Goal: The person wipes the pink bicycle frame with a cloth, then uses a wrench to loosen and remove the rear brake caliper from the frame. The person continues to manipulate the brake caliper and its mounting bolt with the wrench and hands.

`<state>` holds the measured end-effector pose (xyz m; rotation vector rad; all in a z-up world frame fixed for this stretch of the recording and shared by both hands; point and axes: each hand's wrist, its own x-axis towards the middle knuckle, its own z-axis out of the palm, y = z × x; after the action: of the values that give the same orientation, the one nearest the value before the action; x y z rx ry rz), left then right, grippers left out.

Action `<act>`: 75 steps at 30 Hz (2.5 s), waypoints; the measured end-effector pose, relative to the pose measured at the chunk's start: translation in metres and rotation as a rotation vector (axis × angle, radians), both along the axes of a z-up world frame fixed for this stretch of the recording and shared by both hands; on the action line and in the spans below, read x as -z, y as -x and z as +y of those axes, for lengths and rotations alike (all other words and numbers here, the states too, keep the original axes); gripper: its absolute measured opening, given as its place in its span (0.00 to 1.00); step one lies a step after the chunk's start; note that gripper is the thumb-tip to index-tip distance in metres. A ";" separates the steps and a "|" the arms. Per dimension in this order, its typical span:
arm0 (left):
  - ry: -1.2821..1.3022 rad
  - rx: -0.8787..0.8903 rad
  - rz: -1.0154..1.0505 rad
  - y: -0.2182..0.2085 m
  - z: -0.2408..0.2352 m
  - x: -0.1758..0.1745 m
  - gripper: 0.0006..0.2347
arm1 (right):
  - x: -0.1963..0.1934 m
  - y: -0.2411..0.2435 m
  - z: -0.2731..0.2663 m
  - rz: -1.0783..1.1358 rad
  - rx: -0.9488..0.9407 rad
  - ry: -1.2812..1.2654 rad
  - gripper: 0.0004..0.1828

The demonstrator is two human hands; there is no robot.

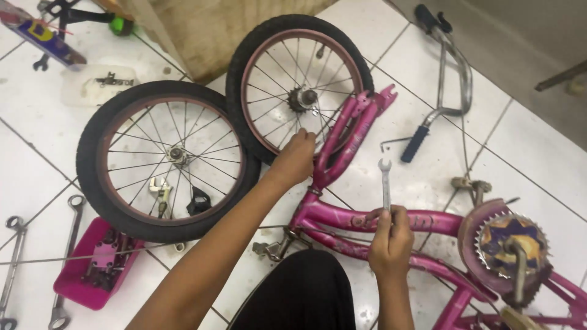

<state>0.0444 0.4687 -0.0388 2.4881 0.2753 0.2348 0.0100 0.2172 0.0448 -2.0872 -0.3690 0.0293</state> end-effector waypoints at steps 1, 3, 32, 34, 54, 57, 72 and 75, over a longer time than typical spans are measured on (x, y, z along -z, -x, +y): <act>-0.001 -0.014 0.002 -0.010 0.005 0.014 0.14 | 0.012 -0.008 0.009 0.002 -0.014 -0.001 0.10; -0.588 0.089 -0.015 -0.036 0.012 0.042 0.13 | 0.037 -0.026 0.024 -0.078 0.038 0.089 0.13; -0.642 0.150 -0.059 -0.081 0.015 0.064 0.04 | 0.135 -0.041 0.005 -0.414 0.135 0.312 0.11; -0.681 0.142 0.006 -0.084 0.008 0.058 0.04 | 0.134 -0.039 0.004 -0.405 0.127 0.307 0.11; -0.635 -0.195 -0.022 -0.085 -0.006 0.083 0.03 | 0.127 -0.040 0.010 -0.426 0.130 0.319 0.10; -0.655 -0.155 -0.085 -0.083 -0.002 0.084 0.03 | 0.127 -0.041 0.011 -0.433 0.137 0.321 0.09; -0.340 -0.073 0.052 -0.085 0.009 0.076 0.07 | 0.121 -0.042 0.012 -0.445 0.118 0.307 0.10; -0.353 -0.045 0.074 -0.089 0.014 0.089 0.06 | 0.119 -0.041 0.012 -0.429 0.110 0.304 0.09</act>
<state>0.1337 0.4824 -0.1279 2.8464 0.3458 0.2256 0.0515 0.2296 -0.0743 -2.4085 -0.5323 -0.4597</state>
